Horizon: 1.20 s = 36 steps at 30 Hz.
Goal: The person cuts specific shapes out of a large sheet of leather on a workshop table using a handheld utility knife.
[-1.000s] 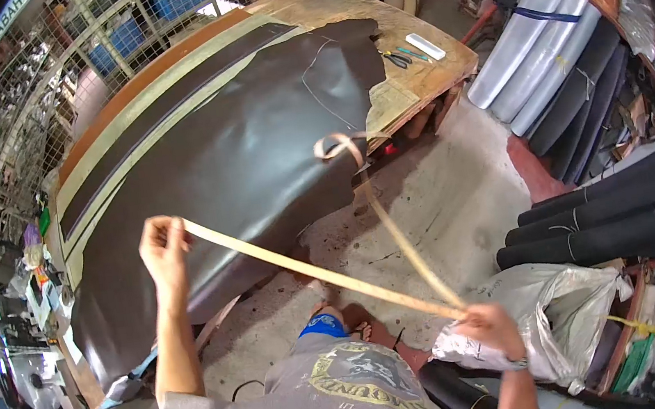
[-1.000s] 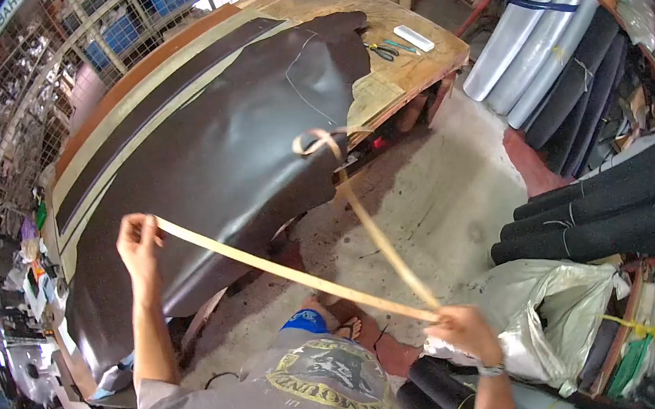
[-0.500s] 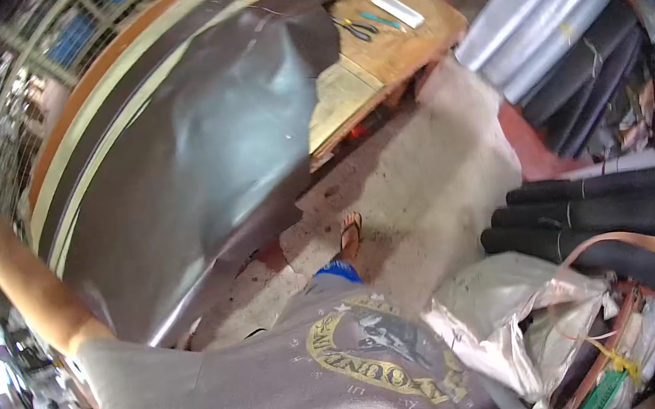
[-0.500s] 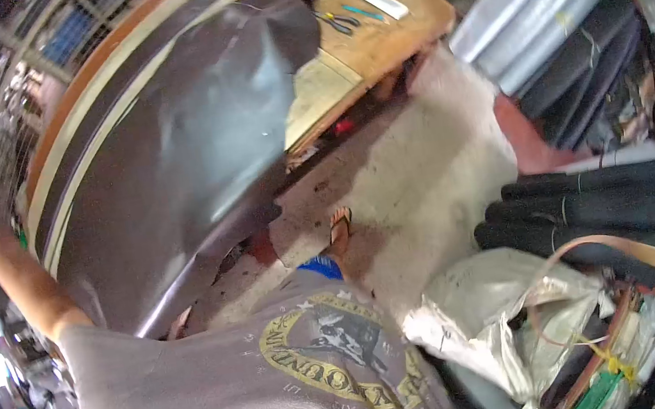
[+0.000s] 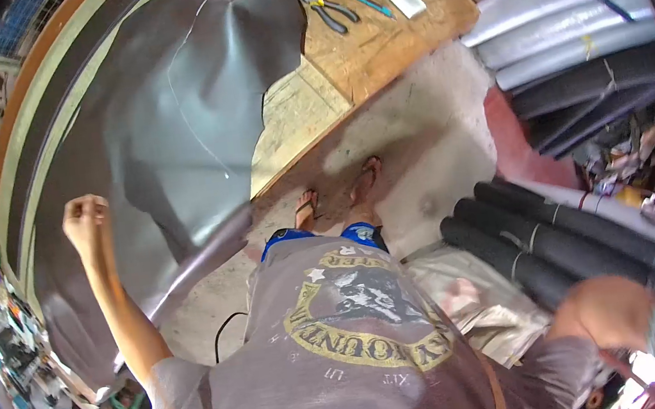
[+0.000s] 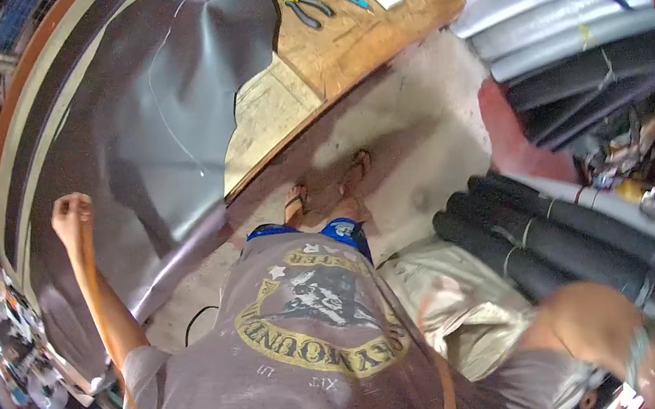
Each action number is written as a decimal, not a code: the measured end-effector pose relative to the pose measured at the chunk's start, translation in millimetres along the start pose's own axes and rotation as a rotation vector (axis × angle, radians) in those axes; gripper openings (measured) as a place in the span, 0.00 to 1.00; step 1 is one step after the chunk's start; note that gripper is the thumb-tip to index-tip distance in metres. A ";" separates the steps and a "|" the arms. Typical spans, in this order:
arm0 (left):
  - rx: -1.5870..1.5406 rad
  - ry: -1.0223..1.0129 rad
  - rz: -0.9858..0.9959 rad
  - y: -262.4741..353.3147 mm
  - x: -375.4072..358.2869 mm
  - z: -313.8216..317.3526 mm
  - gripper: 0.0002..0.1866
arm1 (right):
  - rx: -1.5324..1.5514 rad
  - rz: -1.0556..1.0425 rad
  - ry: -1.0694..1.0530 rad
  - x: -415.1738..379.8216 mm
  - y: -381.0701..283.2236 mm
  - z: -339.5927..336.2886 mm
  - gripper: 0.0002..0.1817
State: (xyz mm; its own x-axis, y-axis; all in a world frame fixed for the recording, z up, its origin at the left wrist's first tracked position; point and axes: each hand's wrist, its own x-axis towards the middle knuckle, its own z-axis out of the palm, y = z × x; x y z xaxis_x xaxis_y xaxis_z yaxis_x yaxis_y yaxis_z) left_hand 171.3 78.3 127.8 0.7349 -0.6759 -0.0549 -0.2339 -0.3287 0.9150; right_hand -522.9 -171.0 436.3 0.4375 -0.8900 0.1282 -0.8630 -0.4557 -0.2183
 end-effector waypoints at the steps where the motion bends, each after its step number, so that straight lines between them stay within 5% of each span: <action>1: 0.157 -0.069 -0.027 7.8 -22.6 28.5 0.05 | 0.130 -0.009 -0.011 30.8 9.9 34.8 0.06; 7: 0.373 -0.317 -0.041 42.3 -147.7 180.0 0.09 | 0.818 -0.169 -0.066 192.9 23.2 308.1 0.09; 8: 0.383 -0.359 -0.053 46.5 -164.2 201.0 0.10 | 0.792 -0.115 -0.056 208.6 17.5 337.3 0.11; 10: 0.356 -0.388 -0.175 76.1 -199.9 247.1 0.10 | 0.534 -0.194 -0.365 245.8 32.7 398.1 0.09; 12: 0.245 -0.377 -0.219 78.2 -230.8 287.6 0.10 | 0.476 -0.312 -0.232 264.0 46.4 468.1 0.12; 16: 0.210 -0.266 -0.387 98.4 -277.2 345.1 0.11 | 0.351 -0.472 -0.276 272.4 41.1 454.3 0.17; 20: 0.190 -0.138 -0.422 104.4 -286.9 376.3 0.12 | 0.465 -0.716 -0.074 288.8 53.3 444.9 0.20; 24: 0.225 -0.089 -0.355 121.5 -269.3 387.5 0.11 | 0.195 -0.439 0.009 311.2 84.1 451.4 0.20; 26: 0.246 -0.084 -0.310 120.3 -255.9 389.3 0.11 | -0.037 -0.279 -0.117 306.9 85.9 440.6 0.19; 30: 0.169 -0.091 -0.218 129.0 -213.6 397.4 0.12 | -0.048 -0.397 0.000 310.7 106.2 469.9 0.19; 32: 0.194 -0.279 -0.237 120.8 -187.5 404.6 0.13 | 0.043 -0.324 -0.131 312.9 101.9 463.7 0.24; 34: 0.294 -0.355 -0.026 116.9 -160.1 421.7 0.13 | 0.047 -0.422 -0.046 325.7 119.8 492.8 0.27; 36: 0.122 -0.360 0.193 121.7 -138.7 441.9 0.13 | 0.016 -0.272 -0.246 340.7 122.7 487.3 0.16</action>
State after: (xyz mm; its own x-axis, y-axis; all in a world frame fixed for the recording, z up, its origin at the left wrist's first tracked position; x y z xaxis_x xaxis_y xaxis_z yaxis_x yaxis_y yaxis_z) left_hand -240.4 -159.5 70.1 0.4057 -0.9130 -0.0432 -0.4350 -0.2344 0.8694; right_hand -356.6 -537.5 -18.2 0.6999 -0.7123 -0.0522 -0.7034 -0.6748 -0.2233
